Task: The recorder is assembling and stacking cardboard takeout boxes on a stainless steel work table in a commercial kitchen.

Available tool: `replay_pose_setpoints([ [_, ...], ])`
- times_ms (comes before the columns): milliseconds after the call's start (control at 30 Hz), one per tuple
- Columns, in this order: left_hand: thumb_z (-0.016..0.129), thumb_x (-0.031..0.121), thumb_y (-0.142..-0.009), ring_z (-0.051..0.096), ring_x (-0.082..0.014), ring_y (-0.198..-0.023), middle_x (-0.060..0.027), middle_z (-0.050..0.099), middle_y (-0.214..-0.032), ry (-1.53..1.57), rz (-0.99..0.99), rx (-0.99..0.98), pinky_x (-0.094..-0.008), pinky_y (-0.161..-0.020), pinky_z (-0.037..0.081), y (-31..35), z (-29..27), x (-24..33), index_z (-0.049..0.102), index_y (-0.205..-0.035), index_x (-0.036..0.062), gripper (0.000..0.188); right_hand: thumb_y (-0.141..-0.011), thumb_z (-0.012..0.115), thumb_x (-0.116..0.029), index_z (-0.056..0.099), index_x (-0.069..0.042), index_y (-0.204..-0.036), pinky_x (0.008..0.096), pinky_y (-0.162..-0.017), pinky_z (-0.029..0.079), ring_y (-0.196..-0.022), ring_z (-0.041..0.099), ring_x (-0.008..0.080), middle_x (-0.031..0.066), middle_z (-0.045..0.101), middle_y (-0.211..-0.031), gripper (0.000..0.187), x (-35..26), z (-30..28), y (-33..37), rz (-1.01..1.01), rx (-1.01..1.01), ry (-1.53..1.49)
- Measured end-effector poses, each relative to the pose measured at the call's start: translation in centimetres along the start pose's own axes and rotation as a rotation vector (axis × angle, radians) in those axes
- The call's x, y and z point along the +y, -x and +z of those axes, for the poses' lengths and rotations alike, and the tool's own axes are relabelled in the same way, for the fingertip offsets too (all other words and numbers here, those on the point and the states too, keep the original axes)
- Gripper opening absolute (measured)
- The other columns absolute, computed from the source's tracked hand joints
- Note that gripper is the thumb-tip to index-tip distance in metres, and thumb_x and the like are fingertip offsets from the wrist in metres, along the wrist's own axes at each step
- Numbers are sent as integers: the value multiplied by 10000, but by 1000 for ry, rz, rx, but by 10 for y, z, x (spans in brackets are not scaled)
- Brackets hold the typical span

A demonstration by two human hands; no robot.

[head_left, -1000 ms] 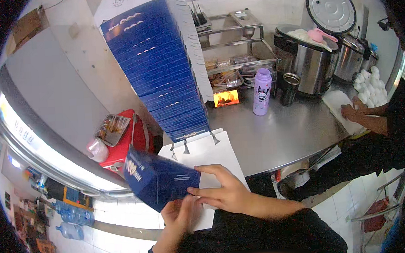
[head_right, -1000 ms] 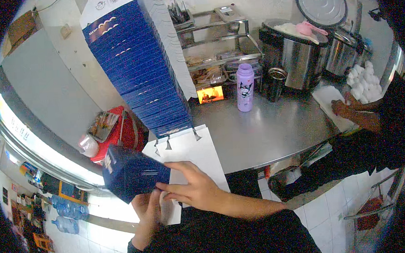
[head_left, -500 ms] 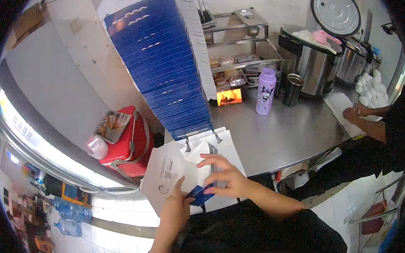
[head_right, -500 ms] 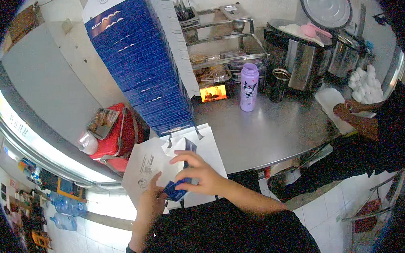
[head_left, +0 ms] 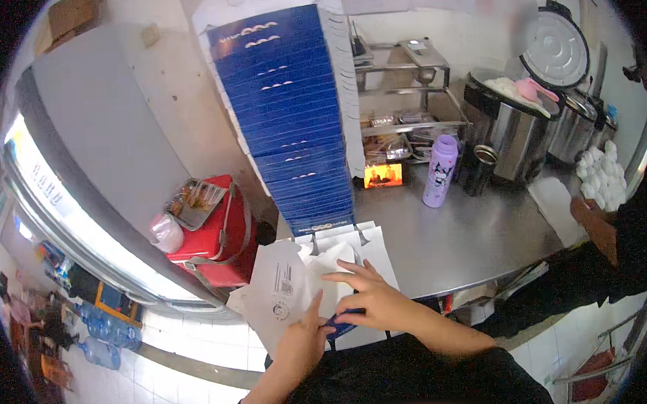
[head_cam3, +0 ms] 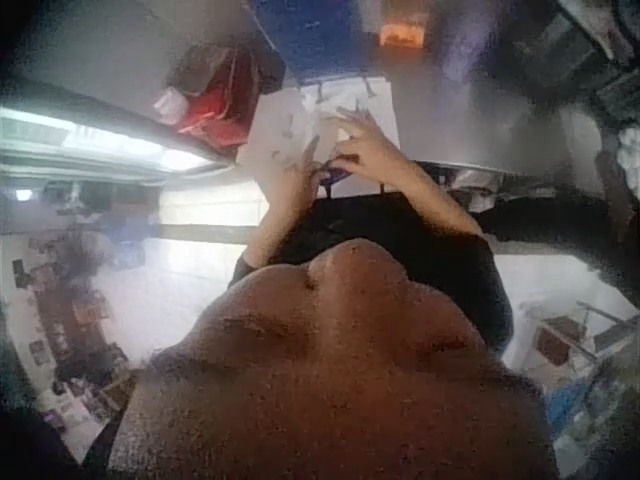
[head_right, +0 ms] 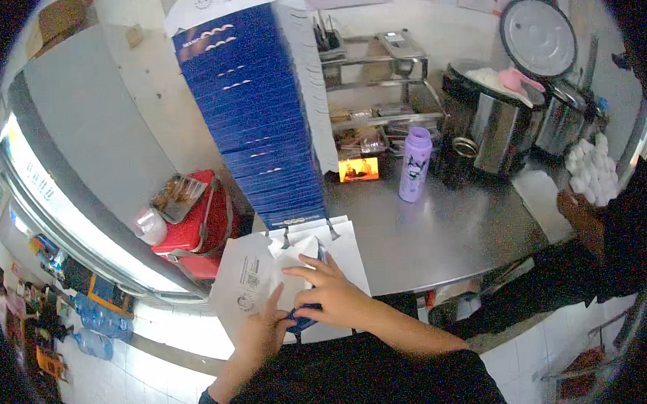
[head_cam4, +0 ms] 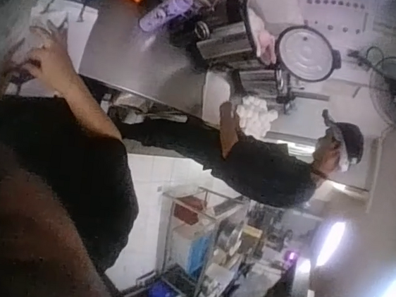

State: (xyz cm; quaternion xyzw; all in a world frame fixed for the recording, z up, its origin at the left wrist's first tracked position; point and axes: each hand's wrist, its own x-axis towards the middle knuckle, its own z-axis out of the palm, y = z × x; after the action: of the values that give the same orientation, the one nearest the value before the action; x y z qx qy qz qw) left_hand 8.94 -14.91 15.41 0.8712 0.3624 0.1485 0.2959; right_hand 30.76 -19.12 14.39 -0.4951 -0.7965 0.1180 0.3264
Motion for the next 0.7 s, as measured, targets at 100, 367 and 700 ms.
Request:
replay_pose_setpoints([
  [100, 687, 70, -823, 691, -327, -932, -78, 732, -916, -51, 302, 50, -453, -866, 533, 3, -30, -3, 595, -1233, 89, 421, -762, 808, -334, 715, -144, -886, 577, -1118, 297, -1410, 331, 418, 115, 453, -1488, 246, 0, -29, -7, -73, 65, -174],
  [367, 730, 2, -695, 591, -242, -1213, -29, 726, -1012, -393, 635, 713, -563, -1152, 297, -5, -149, -14, 735, -950, 156, 298, -757, 811, -310, 716, -74, -920, 491, -1081, 368, -1307, 490, 398, 218, 428, -1504, 302, -3, -178, -22, -64, -238, -276],
  [700, 694, 280, -919, 512, -330, -1278, -180, 446, -1458, 208, 560, 855, -434, -1078, 399, -218, -258, 40, 352, -1500, 90, 700, -925, 687, -261, 647, 8, -1092, 322, -775, 522, -862, 649, 190, 115, 655, -1002, 319, -23, -321, -220, -472, 782, 243],
])
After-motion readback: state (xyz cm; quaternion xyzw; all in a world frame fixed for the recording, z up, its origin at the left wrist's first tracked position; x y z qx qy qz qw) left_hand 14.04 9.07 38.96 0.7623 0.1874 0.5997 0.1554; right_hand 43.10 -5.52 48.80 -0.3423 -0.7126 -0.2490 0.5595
